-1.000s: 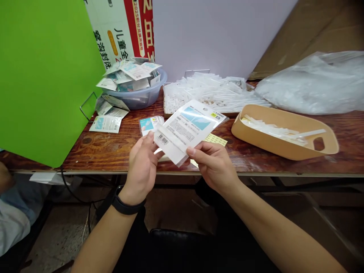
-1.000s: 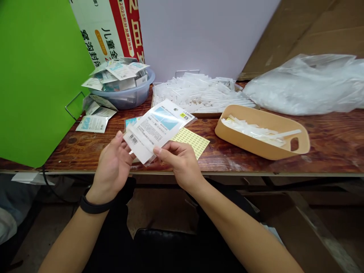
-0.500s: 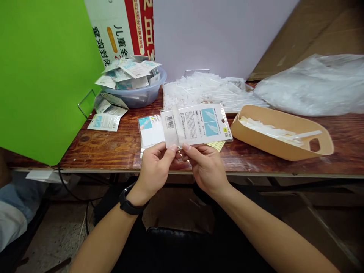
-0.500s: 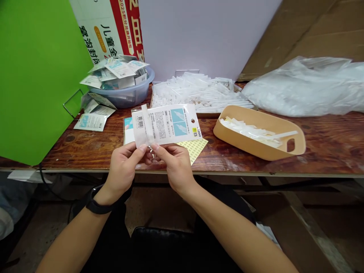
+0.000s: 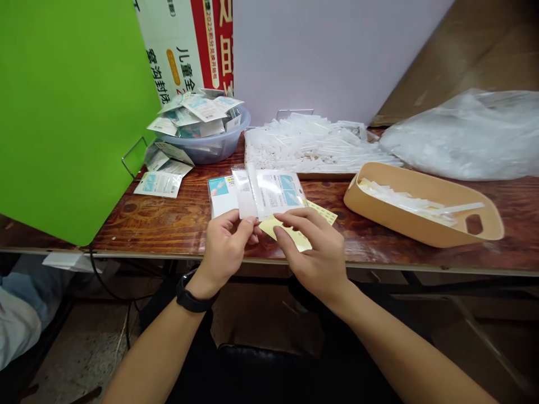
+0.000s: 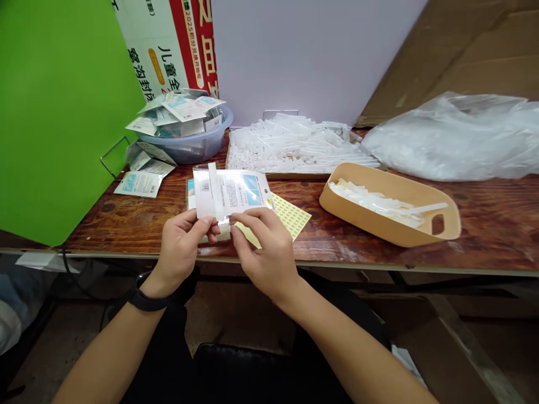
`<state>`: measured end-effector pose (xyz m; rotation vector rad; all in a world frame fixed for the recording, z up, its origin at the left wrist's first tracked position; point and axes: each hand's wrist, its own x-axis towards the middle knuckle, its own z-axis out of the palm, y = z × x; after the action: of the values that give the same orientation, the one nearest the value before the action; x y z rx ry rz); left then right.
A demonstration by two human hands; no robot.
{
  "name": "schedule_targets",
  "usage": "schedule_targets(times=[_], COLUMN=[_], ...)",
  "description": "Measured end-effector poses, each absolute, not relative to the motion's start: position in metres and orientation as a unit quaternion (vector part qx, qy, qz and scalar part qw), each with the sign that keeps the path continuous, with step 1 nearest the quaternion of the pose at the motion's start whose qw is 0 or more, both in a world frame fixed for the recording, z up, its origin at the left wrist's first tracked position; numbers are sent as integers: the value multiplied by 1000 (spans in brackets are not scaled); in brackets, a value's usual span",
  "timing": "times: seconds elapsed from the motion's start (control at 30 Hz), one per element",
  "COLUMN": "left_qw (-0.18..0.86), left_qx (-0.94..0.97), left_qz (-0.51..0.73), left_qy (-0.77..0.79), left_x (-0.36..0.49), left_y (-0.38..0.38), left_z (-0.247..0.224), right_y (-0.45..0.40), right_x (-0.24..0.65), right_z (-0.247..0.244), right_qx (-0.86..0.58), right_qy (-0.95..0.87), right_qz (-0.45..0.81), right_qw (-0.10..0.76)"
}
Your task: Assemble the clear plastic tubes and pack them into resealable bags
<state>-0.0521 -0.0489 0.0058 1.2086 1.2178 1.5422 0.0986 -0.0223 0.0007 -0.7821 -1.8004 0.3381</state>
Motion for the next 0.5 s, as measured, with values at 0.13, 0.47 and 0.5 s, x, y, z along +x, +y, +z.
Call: schedule_targets(times=[0.13, 0.47, 0.5], left_qw=[260, 103, 89], left_qx=[587, 663, 671], left_qz=[556, 526, 526], left_qy=[529, 523, 515], left_x=[-49, -44, -43], left_y=[-49, -48, -48], left_z=[3, -1, -1], right_y=[-22, -19, -19], right_x=[98, 98, 98], right_z=[3, 5, 4], right_qx=[-368, -300, -297], right_qy=[-669, -399, -401], right_qz=[412, 731, 732], right_qw=[497, 465, 463])
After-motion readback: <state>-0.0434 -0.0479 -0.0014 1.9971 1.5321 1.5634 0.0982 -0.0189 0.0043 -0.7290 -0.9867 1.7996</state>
